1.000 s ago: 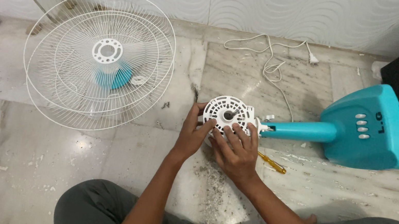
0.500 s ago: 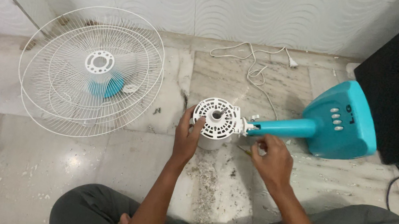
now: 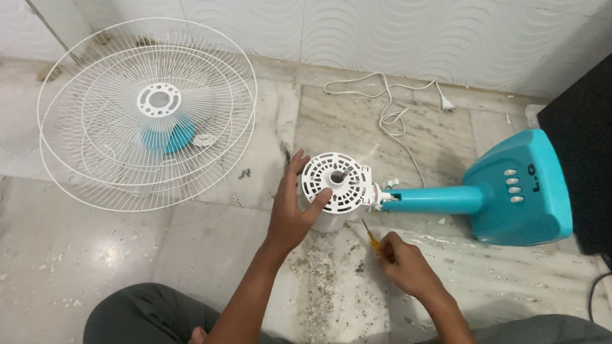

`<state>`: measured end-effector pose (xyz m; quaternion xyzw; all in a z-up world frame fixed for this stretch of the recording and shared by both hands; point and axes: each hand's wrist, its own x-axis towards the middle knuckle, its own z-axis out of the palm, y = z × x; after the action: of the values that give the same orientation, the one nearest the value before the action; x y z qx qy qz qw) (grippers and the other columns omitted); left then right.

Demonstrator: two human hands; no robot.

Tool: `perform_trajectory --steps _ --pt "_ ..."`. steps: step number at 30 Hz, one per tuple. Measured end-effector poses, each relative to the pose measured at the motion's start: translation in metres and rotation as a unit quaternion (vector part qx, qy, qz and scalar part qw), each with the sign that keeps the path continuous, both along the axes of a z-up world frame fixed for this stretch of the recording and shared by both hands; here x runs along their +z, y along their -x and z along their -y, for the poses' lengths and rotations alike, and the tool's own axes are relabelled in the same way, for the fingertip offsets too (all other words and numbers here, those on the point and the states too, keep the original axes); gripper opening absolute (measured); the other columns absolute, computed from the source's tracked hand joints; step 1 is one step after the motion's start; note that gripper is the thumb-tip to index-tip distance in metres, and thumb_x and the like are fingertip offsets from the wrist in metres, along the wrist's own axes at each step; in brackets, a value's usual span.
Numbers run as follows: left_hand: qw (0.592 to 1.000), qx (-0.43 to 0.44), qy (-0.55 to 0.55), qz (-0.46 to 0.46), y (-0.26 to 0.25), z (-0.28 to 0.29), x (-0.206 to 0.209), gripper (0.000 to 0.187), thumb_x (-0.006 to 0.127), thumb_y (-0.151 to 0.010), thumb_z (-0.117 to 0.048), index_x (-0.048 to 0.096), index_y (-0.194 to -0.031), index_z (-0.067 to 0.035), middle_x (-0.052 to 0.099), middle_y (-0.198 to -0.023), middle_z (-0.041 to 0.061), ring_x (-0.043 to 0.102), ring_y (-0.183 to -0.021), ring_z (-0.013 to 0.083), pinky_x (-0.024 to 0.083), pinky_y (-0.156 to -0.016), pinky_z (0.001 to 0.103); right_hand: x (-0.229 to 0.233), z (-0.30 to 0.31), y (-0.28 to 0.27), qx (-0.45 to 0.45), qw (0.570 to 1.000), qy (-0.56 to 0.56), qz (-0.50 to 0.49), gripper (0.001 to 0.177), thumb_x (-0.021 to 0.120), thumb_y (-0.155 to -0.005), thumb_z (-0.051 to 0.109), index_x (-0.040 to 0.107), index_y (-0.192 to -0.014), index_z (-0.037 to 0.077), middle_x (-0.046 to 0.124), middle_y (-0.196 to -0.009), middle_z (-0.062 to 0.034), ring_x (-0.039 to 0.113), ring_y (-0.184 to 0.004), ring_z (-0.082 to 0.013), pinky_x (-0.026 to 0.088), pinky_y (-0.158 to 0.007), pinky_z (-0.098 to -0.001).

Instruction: The person sits on the floor and uses a screwdriver to attach a white plastic fan hub to a teal fan stand. They insert and tighten multiple screws to secure the hub to the stand.

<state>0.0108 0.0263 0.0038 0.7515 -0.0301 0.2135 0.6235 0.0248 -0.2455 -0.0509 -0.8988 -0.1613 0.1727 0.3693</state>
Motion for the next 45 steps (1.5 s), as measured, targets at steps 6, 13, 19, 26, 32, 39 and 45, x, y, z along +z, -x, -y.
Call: perform_trajectory --steps 6,13,19,26,32,39,45 --pt "0.999 -0.036 0.007 -0.008 0.002 0.004 0.002 0.08 0.071 -0.092 -0.016 0.028 -0.159 -0.002 0.046 -0.15 0.022 0.053 -0.135 0.0304 0.044 -0.113 0.041 0.051 -0.019 0.018 -0.03 0.999 0.019 -0.019 0.017 0.06 -0.09 0.015 0.053 -0.1 0.003 0.062 -0.07 -0.0169 0.059 -0.066 -0.0291 0.047 -0.068 -0.0432" --pt "0.999 -0.032 0.03 -0.004 -0.002 0.006 -0.004 0.075 0.067 -0.091 -0.008 0.034 -0.158 -0.003 0.047 -0.149 0.02 0.051 -0.136 0.0303 0.039 -0.116 0.041 0.094 -0.045 0.036 -0.095 0.985 -0.101 0.1 0.023 0.055 -0.097 0.019 0.053 -0.118 0.008 0.057 -0.068 -0.0135 0.054 -0.059 -0.0252 0.043 -0.058 -0.0443" --pt "1.0 -0.02 0.017 -0.011 -0.001 0.007 -0.001 0.075 0.067 -0.09 -0.008 0.035 -0.157 -0.004 0.046 -0.148 0.02 0.049 -0.136 0.032 0.037 -0.117 0.041 0.109 -0.07 0.045 -0.089 0.987 0.027 0.129 0.025 0.053 -0.102 0.024 0.054 -0.122 0.007 0.068 -0.073 -0.0185 0.066 -0.063 -0.0334 0.047 -0.06 -0.0471" --pt "1.0 -0.012 0.008 -0.005 -0.001 0.008 0.0 0.076 0.068 -0.09 -0.007 0.034 -0.158 -0.003 0.045 -0.149 0.022 0.05 -0.136 0.0327 0.039 -0.115 0.042 0.104 -0.08 0.053 -0.197 0.973 -0.012 0.119 0.027 0.047 -0.103 0.023 0.051 -0.124 0.007 0.065 -0.068 -0.0234 0.066 -0.056 -0.0389 0.046 -0.054 -0.0537" --pt "0.999 -0.025 0.044 -0.014 -0.002 0.009 -0.002 0.075 0.067 -0.091 -0.008 0.033 -0.158 -0.003 0.046 -0.148 0.021 0.054 -0.131 0.0289 0.044 -0.112 0.04 0.081 -0.082 0.052 -0.179 0.979 -0.038 0.084 0.024 0.043 -0.107 0.025 0.05 -0.119 0.005 0.066 -0.067 -0.023 0.067 -0.061 -0.0395 0.046 -0.057 -0.0536" --pt "0.999 -0.022 0.045 -0.017 -0.003 0.009 -0.006 0.076 0.068 -0.09 -0.01 0.033 -0.157 -0.003 0.045 -0.148 0.021 0.055 -0.131 0.028 0.046 -0.111 0.04 0.064 -0.082 0.04 -0.176 0.981 -0.027 0.079 0.027 0.044 -0.11 0.026 0.047 -0.124 0.004 0.063 -0.069 -0.0178 0.064 -0.061 -0.041 0.039 -0.059 -0.0518" --pt "0.999 -0.022 0.038 -0.022 -0.003 0.008 -0.004 0.075 0.067 -0.091 -0.009 0.033 -0.157 -0.002 0.046 -0.147 0.022 0.055 -0.131 0.0286 0.044 -0.112 0.039 0.067 -0.054 0.025 -0.184 0.968 -0.095 0.144 0.026 0.045 -0.105 0.028 0.056 -0.118 0.008 0.063 -0.069 -0.014 0.066 -0.061 -0.0269 0.048 -0.058 -0.0426"
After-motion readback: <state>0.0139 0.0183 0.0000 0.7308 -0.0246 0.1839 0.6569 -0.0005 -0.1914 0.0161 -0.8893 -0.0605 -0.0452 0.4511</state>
